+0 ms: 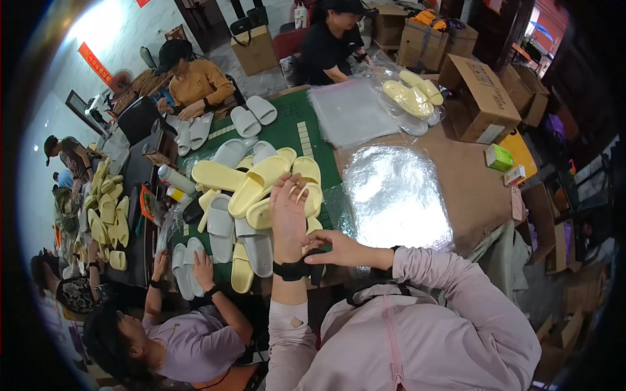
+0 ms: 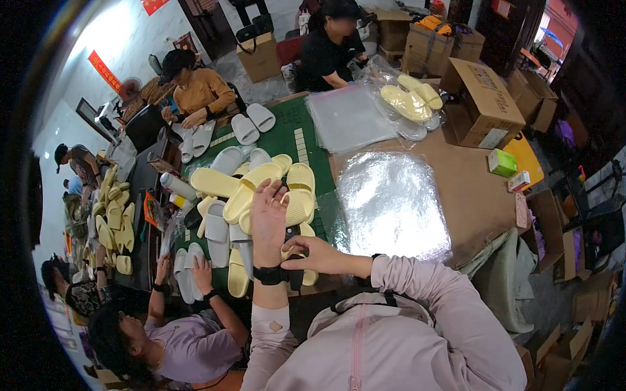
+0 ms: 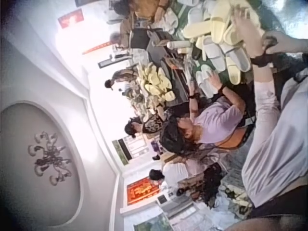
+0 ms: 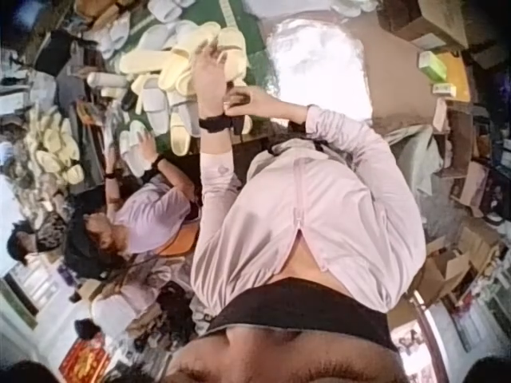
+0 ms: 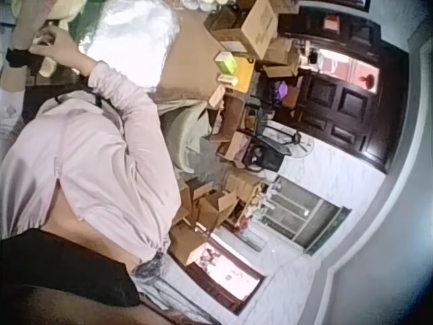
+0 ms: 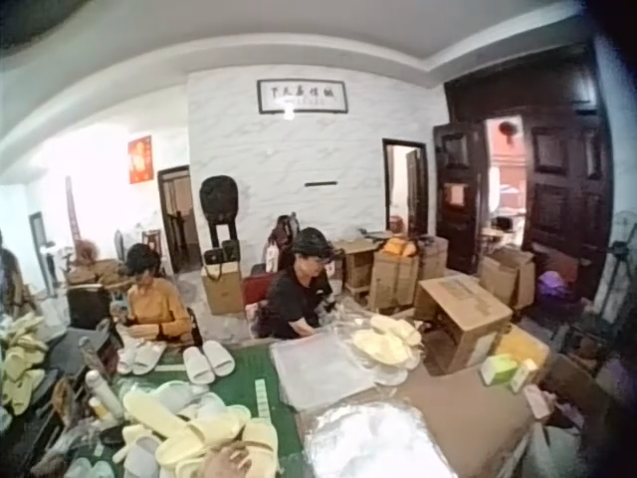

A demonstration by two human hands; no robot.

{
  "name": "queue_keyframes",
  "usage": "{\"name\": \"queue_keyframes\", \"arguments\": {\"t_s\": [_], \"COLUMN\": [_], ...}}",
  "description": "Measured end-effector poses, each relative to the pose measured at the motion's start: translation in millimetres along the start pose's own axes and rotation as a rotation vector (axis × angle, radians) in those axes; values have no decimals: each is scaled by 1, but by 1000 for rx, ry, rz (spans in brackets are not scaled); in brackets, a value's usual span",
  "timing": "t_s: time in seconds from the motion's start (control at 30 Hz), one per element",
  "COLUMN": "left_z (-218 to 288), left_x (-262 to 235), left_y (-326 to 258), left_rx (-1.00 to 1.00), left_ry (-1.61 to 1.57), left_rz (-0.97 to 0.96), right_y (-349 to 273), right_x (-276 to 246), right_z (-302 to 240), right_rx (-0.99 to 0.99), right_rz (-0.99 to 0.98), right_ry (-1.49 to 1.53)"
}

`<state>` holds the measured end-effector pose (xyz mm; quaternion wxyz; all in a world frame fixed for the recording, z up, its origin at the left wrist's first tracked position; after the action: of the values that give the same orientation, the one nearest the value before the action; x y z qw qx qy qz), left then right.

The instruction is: Pair and package finished foam slippers into plastic bags and boxes.

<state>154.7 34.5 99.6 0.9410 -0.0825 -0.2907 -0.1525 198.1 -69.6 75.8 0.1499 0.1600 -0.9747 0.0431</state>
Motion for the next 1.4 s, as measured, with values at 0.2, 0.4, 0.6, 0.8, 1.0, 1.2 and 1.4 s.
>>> {"name": "queue_keyframes", "arguments": {"t_s": [0.2,0.4,0.6,0.8,1.0,1.2,1.4], "left_z": [21,48,56,38,-75,-101,-120], "left_x": [5,30,89,45,26,78,71], "left_y": [-12,-35,-67,-72,-64,-90,-94], "left_rx": [207,605,1115,680,32,-170,-311], "left_ry": [211,881,1425,1105,379,556,530], "left_rz": [191,335,158,309,-282,-667,-634], "right_y": [-15,-35,-32,-2,5,-4,-8], "right_x": [10,10,6,-64,-58,-46,-4], "right_z": [5,5,-12,-82,-91,-118,-129], "right_rx": [30,5,-62,-126,-239,-503,-882], "right_rz": [-2,-2,-284,114,152,339,206], "right_ry": [83,31,-220,278,129,-427,-1100]}}
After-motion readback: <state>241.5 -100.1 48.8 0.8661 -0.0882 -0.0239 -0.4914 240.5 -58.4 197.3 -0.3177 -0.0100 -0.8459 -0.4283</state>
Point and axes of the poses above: each hand's wrist, its own y-axis towards the middle knuckle, its own x-axis out of the palm, z = x × y, the point moved 8 cm from there along y, towards the middle knuckle, and after that the axes turned 11 degrees about y, right-handed, at the moved point
